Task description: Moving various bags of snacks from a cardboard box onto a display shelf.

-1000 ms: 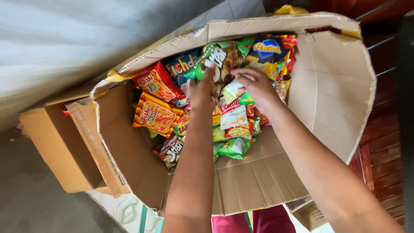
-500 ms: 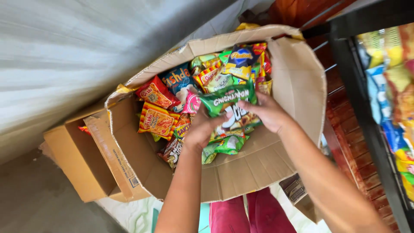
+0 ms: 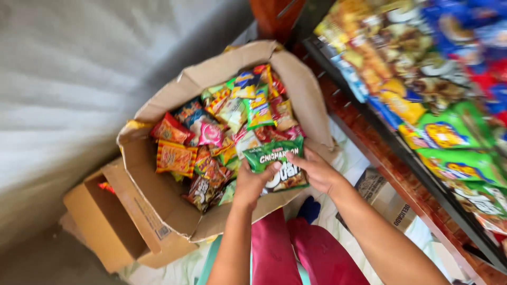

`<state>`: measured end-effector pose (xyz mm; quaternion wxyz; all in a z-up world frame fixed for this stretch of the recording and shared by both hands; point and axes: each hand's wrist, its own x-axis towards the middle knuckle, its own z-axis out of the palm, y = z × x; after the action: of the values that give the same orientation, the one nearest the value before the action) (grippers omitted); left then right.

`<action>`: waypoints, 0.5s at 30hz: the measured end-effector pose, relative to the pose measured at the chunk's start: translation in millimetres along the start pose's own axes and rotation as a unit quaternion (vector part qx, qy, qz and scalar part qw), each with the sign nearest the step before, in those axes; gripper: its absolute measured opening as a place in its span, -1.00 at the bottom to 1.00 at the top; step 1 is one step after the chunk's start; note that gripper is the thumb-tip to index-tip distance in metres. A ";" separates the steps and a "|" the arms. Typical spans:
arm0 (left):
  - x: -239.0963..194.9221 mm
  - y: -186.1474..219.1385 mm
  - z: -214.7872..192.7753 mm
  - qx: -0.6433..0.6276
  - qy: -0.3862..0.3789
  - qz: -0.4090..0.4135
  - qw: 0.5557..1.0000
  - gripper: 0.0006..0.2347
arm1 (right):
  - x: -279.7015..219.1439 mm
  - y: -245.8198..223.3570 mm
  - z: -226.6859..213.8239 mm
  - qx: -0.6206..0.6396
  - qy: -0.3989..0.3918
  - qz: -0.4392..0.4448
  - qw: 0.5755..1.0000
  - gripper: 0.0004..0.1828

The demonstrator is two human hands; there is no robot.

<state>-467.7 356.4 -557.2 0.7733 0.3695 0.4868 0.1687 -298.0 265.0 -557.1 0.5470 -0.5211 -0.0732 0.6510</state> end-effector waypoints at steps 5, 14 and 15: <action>-79.3 47.6 71.3 -0.056 -0.050 -0.004 0.997 -0.53 | -82.3 -8.2 -37.3 0.053 0.080 0.000 0.995 -0.50; -152.2 51.7 154.7 -0.007 -0.094 0.101 0.990 -0.80 | -226.0 -83.8 -41.8 0.022 0.091 -0.129 0.987 -0.55; -162.7 56.6 164.9 -0.011 -0.103 0.114 0.988 -0.81 | -239.5 -89.4 -38.8 0.020 0.109 -0.164 0.980 -0.56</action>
<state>-393.7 226.3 -371.6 0.7993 0.4294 0.3569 0.2220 -245.7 92.6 -371.6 0.6617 -0.5583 -0.0848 0.4931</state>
